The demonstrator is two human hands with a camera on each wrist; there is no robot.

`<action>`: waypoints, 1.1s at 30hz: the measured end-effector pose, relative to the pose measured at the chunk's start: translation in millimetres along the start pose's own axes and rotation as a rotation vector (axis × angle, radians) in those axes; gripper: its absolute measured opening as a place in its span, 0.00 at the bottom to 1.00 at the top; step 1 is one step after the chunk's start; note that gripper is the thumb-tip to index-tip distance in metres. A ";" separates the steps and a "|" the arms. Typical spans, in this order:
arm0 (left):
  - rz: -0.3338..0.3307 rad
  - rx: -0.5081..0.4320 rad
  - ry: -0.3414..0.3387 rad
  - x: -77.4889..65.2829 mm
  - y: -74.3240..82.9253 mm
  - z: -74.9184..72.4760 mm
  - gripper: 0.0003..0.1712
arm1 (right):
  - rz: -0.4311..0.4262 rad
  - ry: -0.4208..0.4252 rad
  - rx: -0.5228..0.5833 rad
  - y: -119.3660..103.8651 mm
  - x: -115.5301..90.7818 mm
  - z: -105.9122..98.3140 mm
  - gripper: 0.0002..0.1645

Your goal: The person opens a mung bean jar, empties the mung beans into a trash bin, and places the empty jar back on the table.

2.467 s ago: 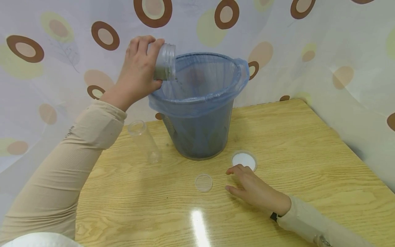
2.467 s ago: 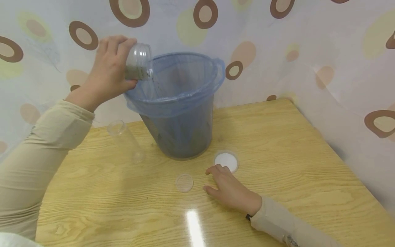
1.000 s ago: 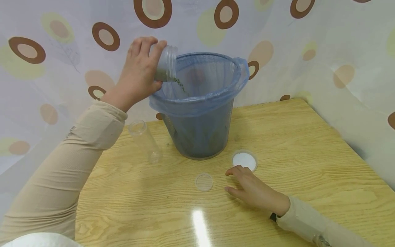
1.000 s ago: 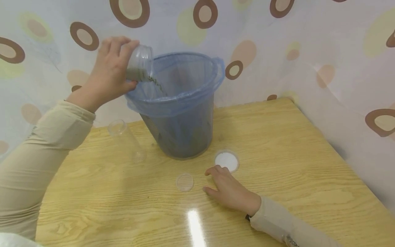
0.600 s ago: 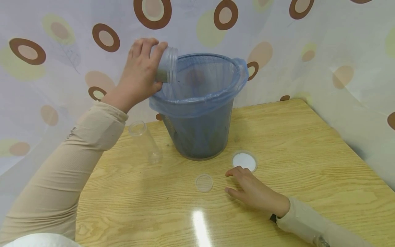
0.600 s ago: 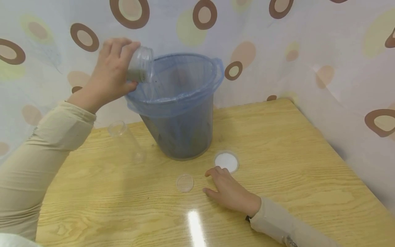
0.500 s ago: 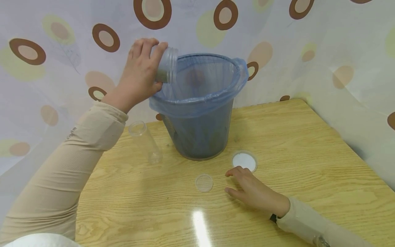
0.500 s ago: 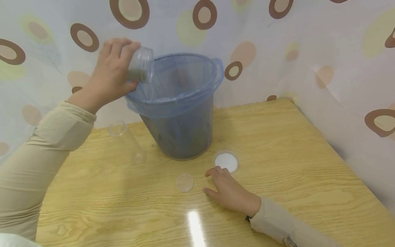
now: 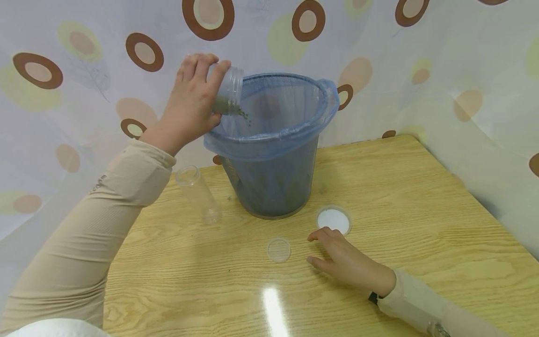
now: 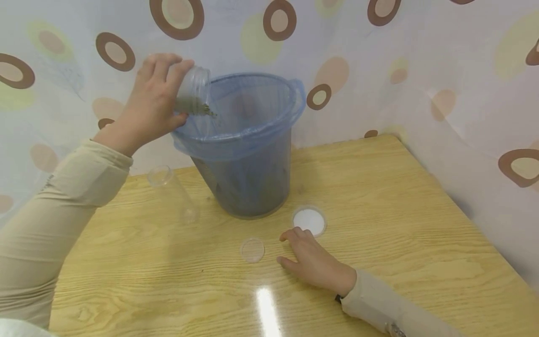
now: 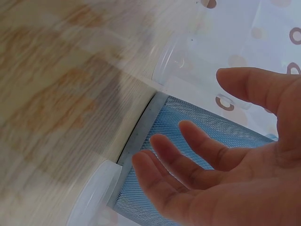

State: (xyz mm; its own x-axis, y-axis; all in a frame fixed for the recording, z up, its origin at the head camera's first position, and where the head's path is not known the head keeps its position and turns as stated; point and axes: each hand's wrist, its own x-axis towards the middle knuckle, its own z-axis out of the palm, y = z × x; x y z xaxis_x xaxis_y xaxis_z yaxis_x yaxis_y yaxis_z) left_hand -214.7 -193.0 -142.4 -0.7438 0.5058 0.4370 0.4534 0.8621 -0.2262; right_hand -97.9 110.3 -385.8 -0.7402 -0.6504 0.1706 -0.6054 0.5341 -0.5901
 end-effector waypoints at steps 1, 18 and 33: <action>0.003 0.002 0.001 -0.1 0.0 0.0 0.50 | 0.002 -0.002 0.001 0.1 -0.1 0.0 0.22; 0.025 0.017 0.024 1.2 0.9 0.3 0.50 | 0.003 0.000 -0.001 -0.9 -0.4 -0.3 0.22; 0.038 0.040 0.022 1.8 2.3 1.5 0.50 | 0.007 -0.014 0.011 0.8 1.2 -0.3 0.22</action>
State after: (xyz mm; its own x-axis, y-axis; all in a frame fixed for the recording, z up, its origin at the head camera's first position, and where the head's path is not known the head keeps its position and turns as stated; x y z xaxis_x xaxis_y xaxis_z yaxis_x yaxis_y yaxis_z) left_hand -215.7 -190.0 -143.4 -0.7154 0.5374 0.4466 0.4607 0.8433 -0.2769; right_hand -99.4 110.1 -385.8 -0.7402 -0.6543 0.1549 -0.5966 0.5329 -0.6000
